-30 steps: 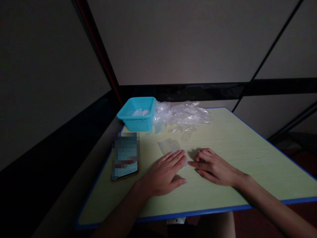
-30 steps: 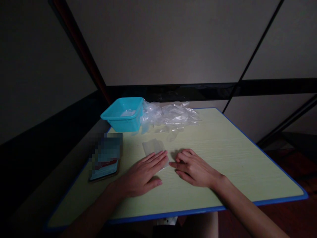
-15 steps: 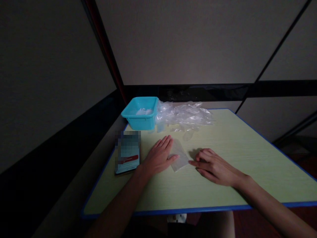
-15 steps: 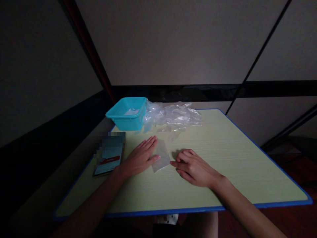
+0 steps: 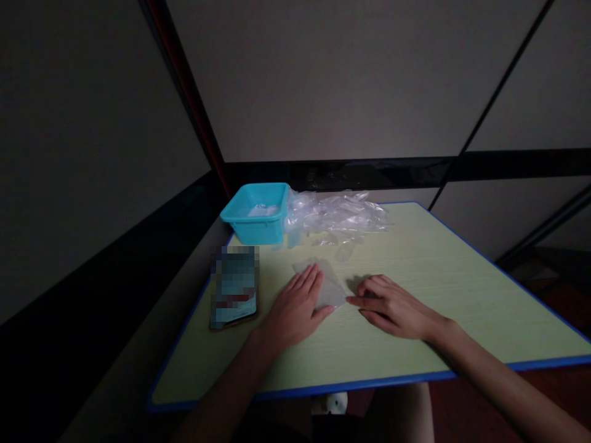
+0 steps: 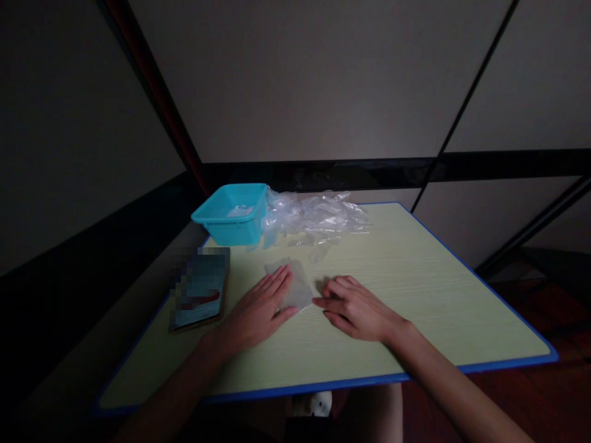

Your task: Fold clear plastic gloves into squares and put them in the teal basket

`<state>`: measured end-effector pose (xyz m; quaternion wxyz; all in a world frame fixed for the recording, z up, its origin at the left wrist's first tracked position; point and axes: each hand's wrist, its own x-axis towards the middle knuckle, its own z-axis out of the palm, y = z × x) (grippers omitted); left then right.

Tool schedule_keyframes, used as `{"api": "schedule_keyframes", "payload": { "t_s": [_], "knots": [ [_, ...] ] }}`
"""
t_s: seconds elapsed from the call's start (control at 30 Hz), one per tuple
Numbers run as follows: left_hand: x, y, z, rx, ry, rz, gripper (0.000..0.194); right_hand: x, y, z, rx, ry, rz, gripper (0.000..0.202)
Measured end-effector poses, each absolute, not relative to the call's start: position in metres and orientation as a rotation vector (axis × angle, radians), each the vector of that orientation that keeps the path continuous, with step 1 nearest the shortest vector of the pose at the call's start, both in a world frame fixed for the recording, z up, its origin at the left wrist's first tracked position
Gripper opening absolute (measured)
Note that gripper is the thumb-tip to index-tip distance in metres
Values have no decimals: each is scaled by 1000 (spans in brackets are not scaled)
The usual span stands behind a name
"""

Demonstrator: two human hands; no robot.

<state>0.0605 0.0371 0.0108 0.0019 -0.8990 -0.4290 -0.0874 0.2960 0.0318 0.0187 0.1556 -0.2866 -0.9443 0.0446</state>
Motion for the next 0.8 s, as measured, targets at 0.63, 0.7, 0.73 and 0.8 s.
{"api": "schedule_keyframes", "payload": {
  "t_s": [0.63, 0.7, 0.73, 0.8],
  "knots": [
    [47, -9, 2, -2768, -1408, -496, 57, 296, 32, 15, -819, -2687, -89, 32],
    [46, -12, 0, -2771, -1403, -555, 53, 295, 33, 13, -794, -2643, -186, 26],
    [46, -12, 0, -2775, -1398, -572, 51, 295, 34, 13, -779, -2625, -241, 23],
    [46, -11, 2, -2789, -1382, -586, 46, 293, 35, 13, -748, -2611, -351, 19]
  ]
}}
